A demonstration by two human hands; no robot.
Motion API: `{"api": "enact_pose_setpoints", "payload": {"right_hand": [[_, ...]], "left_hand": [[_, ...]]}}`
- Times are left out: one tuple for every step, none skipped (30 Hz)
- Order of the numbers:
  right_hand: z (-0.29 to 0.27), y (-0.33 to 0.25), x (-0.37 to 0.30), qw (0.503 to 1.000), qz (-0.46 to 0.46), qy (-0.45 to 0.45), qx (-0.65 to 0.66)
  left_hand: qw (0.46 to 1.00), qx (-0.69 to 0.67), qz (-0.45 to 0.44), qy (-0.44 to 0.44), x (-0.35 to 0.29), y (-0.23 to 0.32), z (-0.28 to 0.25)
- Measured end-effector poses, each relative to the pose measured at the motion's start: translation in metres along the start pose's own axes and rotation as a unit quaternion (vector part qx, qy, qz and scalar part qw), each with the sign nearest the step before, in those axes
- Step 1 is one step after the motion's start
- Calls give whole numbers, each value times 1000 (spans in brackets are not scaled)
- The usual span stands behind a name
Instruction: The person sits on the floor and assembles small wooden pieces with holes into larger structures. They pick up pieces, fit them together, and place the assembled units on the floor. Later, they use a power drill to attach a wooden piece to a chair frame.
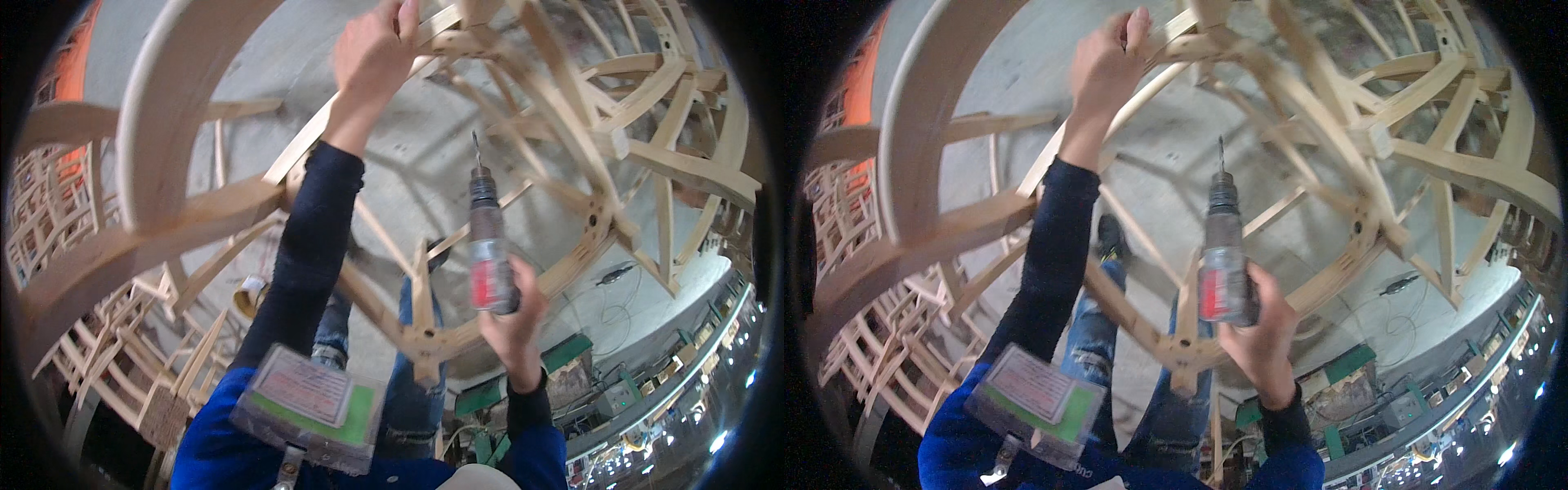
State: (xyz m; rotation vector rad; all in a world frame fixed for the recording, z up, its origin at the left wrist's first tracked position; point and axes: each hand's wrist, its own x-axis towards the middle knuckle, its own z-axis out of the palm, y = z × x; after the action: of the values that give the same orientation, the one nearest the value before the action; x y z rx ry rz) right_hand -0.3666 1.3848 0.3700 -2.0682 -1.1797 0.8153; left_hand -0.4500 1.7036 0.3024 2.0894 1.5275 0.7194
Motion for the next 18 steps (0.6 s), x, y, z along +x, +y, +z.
{"api": "enact_pose_setpoints", "payload": {"right_hand": [[-6,-8,-9,988,89,-17,127],[-13,-17,-16,951,183,-27,247],[-17,-26,-23,891,278,-31,358],[-18,-38,-23,857,287,-15,428],[-16,-36,-26,810,321,-35,490],[-17,-34,-27,755,349,-72,551],[-12,-29,-30,698,372,-99,604],[-6,-30,-23,720,370,-127,573],[3,-27,-19,689,386,-143,597],[14,-22,-18,657,401,-158,619],[24,-20,-17,621,419,-171,640],[34,-21,-13,614,416,-164,650],[41,-19,-8,628,406,-168,642],[47,-19,-4,641,399,-172,633],[52,-17,0,657,388,-174,623],[55,-13,3,662,383,-179,619],[55,-8,4,653,386,-185,624],[54,-4,7,646,389,-191,629]], "left_hand": [[996,-47,51,54,-14,-6,-13],[984,-100,107,102,-30,-3,-27],[963,-158,164,144,-49,-1,-39],[973,-185,110,80,-79,5,-58],[977,-207,55,24,-113,10,-84],[986,-161,38,16,-141,9,-119],[992,-124,25,7,-167,4,-149],[997,-74,2,13,-181,5,-186],[999,-32,-19,20,-189,-2,-214],[997,-45,-12,65,-193,-18,-237],[993,-57,-6,106,-193,-32,-258],[984,-124,-22,128,-186,-46,-275],[969,-190,-35,151,-179,-56,-282],[959,-203,-50,189,-169,-59,-280],[946,-219,-64,229,-154,-60,-274],[931,-234,-78,269,-140,-61,-270],[938,-259,-56,225,-133,-61,-267],[941,-284,-34,182,-126,-62,-264]]}}
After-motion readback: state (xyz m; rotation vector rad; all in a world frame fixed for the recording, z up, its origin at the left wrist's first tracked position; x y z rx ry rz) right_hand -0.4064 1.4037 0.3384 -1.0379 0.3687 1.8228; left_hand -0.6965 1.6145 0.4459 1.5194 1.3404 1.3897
